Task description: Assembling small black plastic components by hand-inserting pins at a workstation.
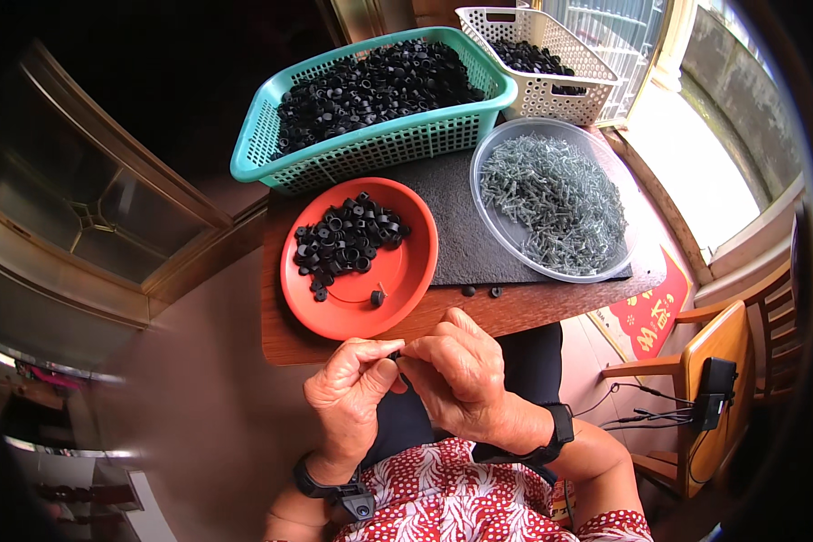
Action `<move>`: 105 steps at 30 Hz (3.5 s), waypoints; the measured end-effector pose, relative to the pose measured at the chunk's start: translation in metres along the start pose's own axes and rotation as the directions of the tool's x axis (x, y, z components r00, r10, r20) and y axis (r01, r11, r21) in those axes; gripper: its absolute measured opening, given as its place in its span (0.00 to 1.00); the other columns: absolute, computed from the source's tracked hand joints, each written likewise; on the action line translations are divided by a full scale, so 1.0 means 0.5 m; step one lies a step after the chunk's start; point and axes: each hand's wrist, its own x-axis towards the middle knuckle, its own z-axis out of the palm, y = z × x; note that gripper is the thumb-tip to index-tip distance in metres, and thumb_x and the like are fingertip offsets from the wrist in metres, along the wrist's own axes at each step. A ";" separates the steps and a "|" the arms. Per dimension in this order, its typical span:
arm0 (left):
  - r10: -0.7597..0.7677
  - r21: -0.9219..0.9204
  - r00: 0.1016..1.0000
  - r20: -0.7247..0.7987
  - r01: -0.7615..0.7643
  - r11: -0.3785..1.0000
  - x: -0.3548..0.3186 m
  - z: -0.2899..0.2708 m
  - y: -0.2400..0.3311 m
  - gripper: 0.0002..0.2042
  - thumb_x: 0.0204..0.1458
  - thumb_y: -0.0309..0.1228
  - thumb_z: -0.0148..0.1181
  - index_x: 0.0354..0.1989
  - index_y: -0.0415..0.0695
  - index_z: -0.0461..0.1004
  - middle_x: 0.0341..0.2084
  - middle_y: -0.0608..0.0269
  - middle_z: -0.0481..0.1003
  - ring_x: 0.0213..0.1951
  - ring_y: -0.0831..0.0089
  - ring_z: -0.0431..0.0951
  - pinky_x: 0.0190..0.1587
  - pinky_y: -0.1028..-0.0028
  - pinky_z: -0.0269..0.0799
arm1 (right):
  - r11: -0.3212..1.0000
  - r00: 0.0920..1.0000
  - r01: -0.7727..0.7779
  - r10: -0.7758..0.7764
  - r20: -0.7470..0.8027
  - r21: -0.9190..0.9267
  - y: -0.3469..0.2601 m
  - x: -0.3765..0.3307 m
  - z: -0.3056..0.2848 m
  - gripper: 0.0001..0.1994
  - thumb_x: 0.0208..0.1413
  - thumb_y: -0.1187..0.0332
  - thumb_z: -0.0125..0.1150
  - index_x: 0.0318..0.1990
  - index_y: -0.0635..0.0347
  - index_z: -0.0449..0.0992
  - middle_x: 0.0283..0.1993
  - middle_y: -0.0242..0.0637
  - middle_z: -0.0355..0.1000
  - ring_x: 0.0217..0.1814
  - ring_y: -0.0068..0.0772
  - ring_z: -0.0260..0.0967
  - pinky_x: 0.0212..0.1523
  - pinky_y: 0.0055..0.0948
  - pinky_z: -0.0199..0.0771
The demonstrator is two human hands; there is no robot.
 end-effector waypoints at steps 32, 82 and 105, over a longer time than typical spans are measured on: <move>-0.217 -0.403 0.975 -0.038 0.183 0.896 0.038 -0.082 0.004 0.11 0.53 0.31 0.58 0.36 0.35 0.71 0.25 0.60 0.73 0.24 0.73 0.69 0.33 0.73 0.67 | 0.990 0.931 -0.082 0.117 0.345 -0.113 0.061 0.104 0.024 0.08 0.42 0.78 0.61 0.33 0.65 0.71 0.28 0.43 0.69 0.34 0.44 0.67 0.35 0.39 0.66; 0.033 -0.271 0.999 -0.014 -0.035 0.962 0.000 0.024 0.028 0.08 0.54 0.25 0.57 0.39 0.33 0.70 0.34 0.56 0.75 0.35 0.73 0.75 0.40 0.75 0.73 | 0.397 0.736 -0.539 0.650 0.187 0.743 -0.036 -0.022 -0.010 0.10 0.51 0.79 0.61 0.42 0.67 0.74 0.35 0.35 0.71 0.37 0.24 0.73 0.39 0.20 0.74; -0.092 -0.452 0.995 0.048 0.104 0.886 0.018 -0.007 -0.008 0.11 0.56 0.31 0.53 0.40 0.35 0.68 0.34 0.53 0.74 0.37 0.68 0.75 0.45 0.66 0.73 | 0.940 0.943 -0.292 0.314 -0.111 0.176 -0.016 -0.021 0.012 0.15 0.44 0.82 0.61 0.43 0.66 0.74 0.34 0.42 0.73 0.34 0.40 0.70 0.33 0.31 0.67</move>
